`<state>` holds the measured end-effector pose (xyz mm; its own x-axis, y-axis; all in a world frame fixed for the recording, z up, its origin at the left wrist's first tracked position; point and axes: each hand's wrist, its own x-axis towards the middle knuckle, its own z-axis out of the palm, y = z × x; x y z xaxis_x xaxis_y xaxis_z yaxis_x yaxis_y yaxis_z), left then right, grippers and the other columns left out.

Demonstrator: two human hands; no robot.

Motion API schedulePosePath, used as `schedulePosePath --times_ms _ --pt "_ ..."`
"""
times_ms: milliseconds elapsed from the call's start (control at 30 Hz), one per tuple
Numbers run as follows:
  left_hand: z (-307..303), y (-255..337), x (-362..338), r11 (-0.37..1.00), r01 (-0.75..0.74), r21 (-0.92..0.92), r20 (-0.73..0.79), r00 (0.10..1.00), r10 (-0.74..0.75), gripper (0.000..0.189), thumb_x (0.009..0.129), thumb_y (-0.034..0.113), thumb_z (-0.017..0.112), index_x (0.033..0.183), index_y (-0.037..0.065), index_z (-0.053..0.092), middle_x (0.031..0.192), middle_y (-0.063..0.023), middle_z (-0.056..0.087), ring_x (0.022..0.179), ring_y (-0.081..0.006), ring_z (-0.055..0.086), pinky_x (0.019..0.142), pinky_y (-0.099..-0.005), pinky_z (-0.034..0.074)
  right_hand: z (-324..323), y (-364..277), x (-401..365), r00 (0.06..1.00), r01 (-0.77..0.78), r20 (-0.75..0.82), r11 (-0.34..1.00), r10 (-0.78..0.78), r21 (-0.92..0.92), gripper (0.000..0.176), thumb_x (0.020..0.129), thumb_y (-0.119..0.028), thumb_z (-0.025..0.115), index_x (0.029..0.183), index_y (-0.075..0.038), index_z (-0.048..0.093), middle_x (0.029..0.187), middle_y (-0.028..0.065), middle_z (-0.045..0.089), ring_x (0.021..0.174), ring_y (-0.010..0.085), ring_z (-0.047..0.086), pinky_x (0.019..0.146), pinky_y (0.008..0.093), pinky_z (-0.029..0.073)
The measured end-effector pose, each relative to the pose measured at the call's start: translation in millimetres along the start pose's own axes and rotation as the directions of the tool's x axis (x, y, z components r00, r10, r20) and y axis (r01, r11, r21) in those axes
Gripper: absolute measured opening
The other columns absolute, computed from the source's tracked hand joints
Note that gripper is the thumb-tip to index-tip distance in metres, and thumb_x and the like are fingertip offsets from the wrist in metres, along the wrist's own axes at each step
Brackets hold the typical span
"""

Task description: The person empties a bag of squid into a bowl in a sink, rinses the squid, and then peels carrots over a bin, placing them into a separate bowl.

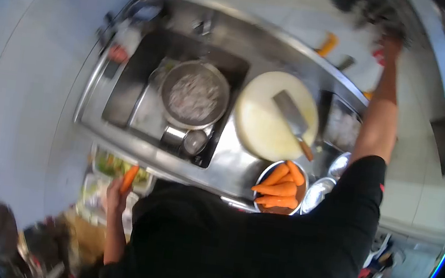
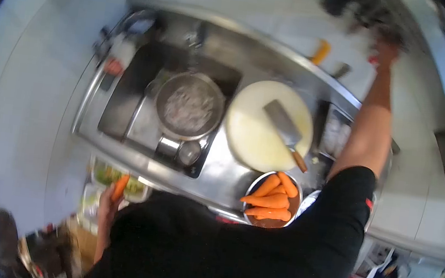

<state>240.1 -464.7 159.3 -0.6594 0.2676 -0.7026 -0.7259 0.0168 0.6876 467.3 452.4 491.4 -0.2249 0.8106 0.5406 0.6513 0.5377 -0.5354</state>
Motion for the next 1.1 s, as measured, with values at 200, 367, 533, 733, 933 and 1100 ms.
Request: schedulePosePath --times_ms 200,367,533,733,933,1100 --pt "-3.0 -17.6 -24.4 0.978 0.021 -0.208 0.005 1.0 -0.021 0.039 0.093 0.034 0.064 0.111 0.0 0.057 0.098 -0.0093 0.061 0.087 -0.0208 0.062 0.08 -0.036 0.053 -1.2 66.6 88.9 0.992 0.122 0.092 0.687 -0.08 -0.716 0.032 0.091 -0.036 0.056 0.103 -0.008 0.067 0.093 0.012 0.069 0.084 0.0261 0.068 0.069 0.0409 0.053" --pt "-3.1 -17.9 -27.1 0.95 0.104 -0.295 0.054 0.994 -0.091 0.038 0.098 0.036 0.055 0.115 0.002 0.055 0.09 -0.008 0.061 0.082 -0.0186 0.062 0.08 -0.0352 0.053 -12.3 50.8 112.6 0.986 -0.163 -0.138 0.719 0.094 -0.676 0.032 0.089 -0.038 0.059 0.099 -0.009 0.068 0.095 0.0144 0.071 0.088 0.0271 0.069 0.073 0.0426 0.053" --pt "-10.5 -28.3 -11.7 0.946 0.133 -0.295 0.048 0.991 -0.125 0.041 0.1 0.043 0.047 0.116 0.006 0.056 0.088 -0.0079 0.062 0.075 -0.0175 0.06 0.062 -0.0304 0.047 -36.2 89.2 125.6 0.999 0.042 -0.01 0.997 -0.042 0.072 0.038 0.093 -0.031 0.061 0.108 0.004 0.063 0.094 0.0141 0.063 0.075 0.0205 0.057 0.068 0.033 0.049" --pt "-5.5 -30.3 1.6 0.927 0.087 -0.365 0.155 0.987 -0.032 0.041 0.099 0.037 0.05 0.121 0.003 0.054 0.096 -0.0107 0.063 0.077 -0.02 0.06 0.063 -0.032 0.049 -18.9 15.7 -10.9 0.998 -0.029 0.061 0.714 -0.02 0.7 0.037 0.094 -0.02 0.062 0.122 0.002 0.055 0.099 0.0122 0.06 0.083 0.0196 0.056 0.081 0.0346 0.046" --pt "-4.9 -12.3 5.1 0.877 0.158 -0.453 0.227 0.972 -0.058 0.041 0.096 0.032 0.048 0.123 0.002 0.052 0.096 -0.012 0.064 0.075 -0.0224 0.062 0.062 -0.0342 0.051 74.5 -126.6 -290.6 0.716 -0.605 0.608 0.13 -0.344 0.786 0.033 0.094 -0.022 0.061 0.119 -0.001 0.056 0.109 0.0116 0.063 0.095 0.0192 0.061 0.089 0.0344 0.048" --pt "-22.3 -3.8 6.2 0.871 0.181 -0.457 0.217 0.972 -0.088 0.04 0.089 0.028 0.046 0.121 0.005 0.053 0.095 -0.0113 0.064 0.076 -0.0226 0.062 0.061 -0.0363 0.05 131.9 -252.9 -514.1 0.266 -0.86 0.898 0.334 -0.351 0.385 0.031 0.086 -0.001 0.061 0.115 -0.009 0.056 0.075 0.003 0.057 0.059 0.0116 0.055 0.048 0.0241 0.049"
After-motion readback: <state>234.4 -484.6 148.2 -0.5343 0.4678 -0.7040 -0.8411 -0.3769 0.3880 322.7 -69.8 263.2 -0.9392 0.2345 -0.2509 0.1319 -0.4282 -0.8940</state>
